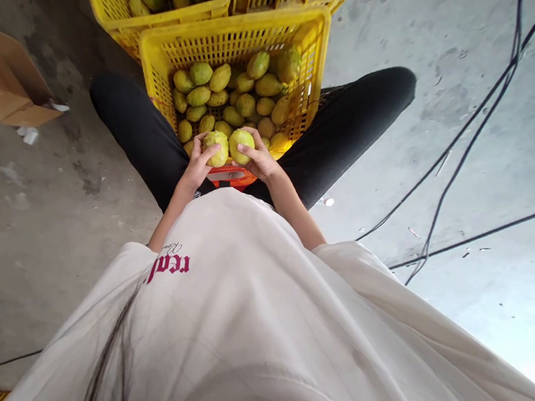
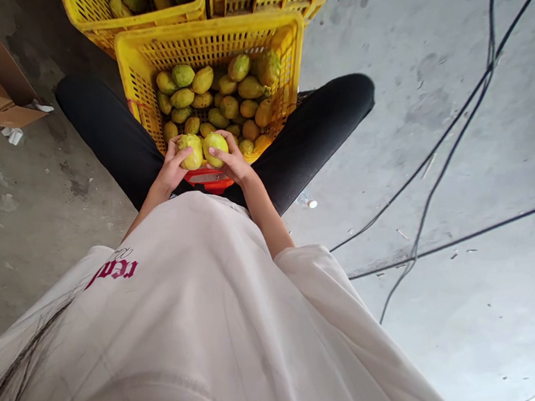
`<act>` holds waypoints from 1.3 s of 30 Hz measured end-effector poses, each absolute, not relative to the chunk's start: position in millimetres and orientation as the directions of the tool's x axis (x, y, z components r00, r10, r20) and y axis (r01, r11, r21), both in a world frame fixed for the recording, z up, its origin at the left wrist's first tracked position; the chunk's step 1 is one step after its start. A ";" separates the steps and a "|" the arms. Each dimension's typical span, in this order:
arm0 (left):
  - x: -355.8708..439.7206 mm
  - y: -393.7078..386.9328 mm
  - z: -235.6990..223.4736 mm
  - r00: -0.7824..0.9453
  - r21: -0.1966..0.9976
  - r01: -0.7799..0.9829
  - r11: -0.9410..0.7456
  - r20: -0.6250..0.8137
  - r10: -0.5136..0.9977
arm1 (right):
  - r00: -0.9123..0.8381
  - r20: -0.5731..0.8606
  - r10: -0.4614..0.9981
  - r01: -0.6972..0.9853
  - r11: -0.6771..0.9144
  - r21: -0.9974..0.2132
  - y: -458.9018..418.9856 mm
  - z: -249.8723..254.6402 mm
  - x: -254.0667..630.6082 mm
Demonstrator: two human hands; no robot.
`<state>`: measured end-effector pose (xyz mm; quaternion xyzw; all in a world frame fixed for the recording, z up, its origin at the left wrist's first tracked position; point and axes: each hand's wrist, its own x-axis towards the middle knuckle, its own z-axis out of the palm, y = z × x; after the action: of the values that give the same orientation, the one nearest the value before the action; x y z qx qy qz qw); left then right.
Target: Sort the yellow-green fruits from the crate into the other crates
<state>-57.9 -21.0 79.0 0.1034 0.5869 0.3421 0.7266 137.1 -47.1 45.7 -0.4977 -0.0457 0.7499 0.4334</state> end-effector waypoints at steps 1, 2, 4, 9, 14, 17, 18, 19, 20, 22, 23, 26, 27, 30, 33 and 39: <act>-56.9 -20.5 79.9 0.071 0.546 -0.382 0.746 -0.787 0.612 | -0.121 -0.713 0.691 -0.608 -0.619 -0.496 -46.3 44.6 136.9; -55.9 -19.5 81.2 0.062 0.538 -0.389 0.747 -0.794 0.605 | -0.115 -0.719 0.685 -0.612 -0.619 -0.492 -45.1 43.7 137.0; -54.2 -16.7 84.3 0.040 0.515 -0.411 0.752 -0.814 0.579 | -0.117 -0.728 0.675 -0.617 -0.624 -0.480 -42.2 42.8 138.1; -52.6 -8.9 91.7 0.016 0.438 -0.459 0.773 -0.866 0.500 | -0.153 -0.699 0.699 -0.588 -0.632 -0.504 -38.9 43.0 142.7; -51.4 -9.6 92.2 -0.002 0.440 -0.497 0.748 -0.863 0.506 | -0.151 -0.696 0.702 -0.547 -0.646 -0.533 -46.3 38.2 146.1; -49.2 -13.7 85.3 -0.021 0.446 -0.511 0.735 -0.861 0.508 | -0.150 -0.718 0.679 -0.513 -0.675 -0.531 -51.2 38.3 148.0; -48.4 -15.3 82.1 -0.029 0.449 -0.509 0.734 -0.862 0.507 | -0.149 -0.727 0.671 -0.503 -0.684 -0.528 -52.2 39.7 148.4; -47.5 -16.7 78.7 -0.030 0.455 -0.498 0.738 -0.860 0.510 | -0.145 -0.735 0.662 -0.497 -0.691 -0.525 -52.9 41.8 148.5; -46.6 -17.9 75.7 -0.031 0.460 -0.489 0.742 -0.859 0.511 | -0.136 -0.744 0.654 -0.493 -0.696 -0.522 -53.3 44.4 148.4; -45.2 -19.5 71.5 -0.024 0.459 -0.469 0.754 -0.860 0.509 | -0.105 -0.754 0.649 -0.484 -0.696 -0.531 -53.5 50.2 147.8; -44.8 -19.9 70.8 -0.018 0.457 -0.458 0.763 -0.862 0.506 | -0.088 -0.753 0.652 -0.474 -0.692 -0.544 -53.5 52.8 147.5; -44.1 -20.4 73.4 0.004 0.457 -0.420 0.784 -0.863 0.505 | -0.060 -0.731 0.680 -0.427 -0.679 -0.597 -54.0 56.4 147.1; -44.0 -20.3 75.2 0.012 0.456 -0.411 0.789 -0.863 0.505 | -0.061 -0.722 0.689 -0.412 -0.676 -0.611 -54.3 56.0 147.3; -43.6 -19.7 79.9 0.025 0.449 -0.405 0.797 -0.866 0.500 | -0.066 -0.716 0.695 -0.398 -0.676 -0.620 -54.9 51.0 148.2; -42.3 -18.5 81.6 0.027 0.421 -0.435 0.796 -0.877 0.479 | -0.038 -0.752 0.658 -0.440 -0.687 -0.578 -54.7 45.0 148.5; -39.0 -17.0 80.0 0.122 0.326 -0.535 0.780 -0.883 0.453 | -0.009 -0.707 0.707 -0.505 -0.614 -0.607 -54.5 38.8 150.2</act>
<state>-39.0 -17.0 80.0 -0.0355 0.5746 0.3301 0.7481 150.2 -54.5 38.8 -0.5571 -0.0903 0.7046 0.4301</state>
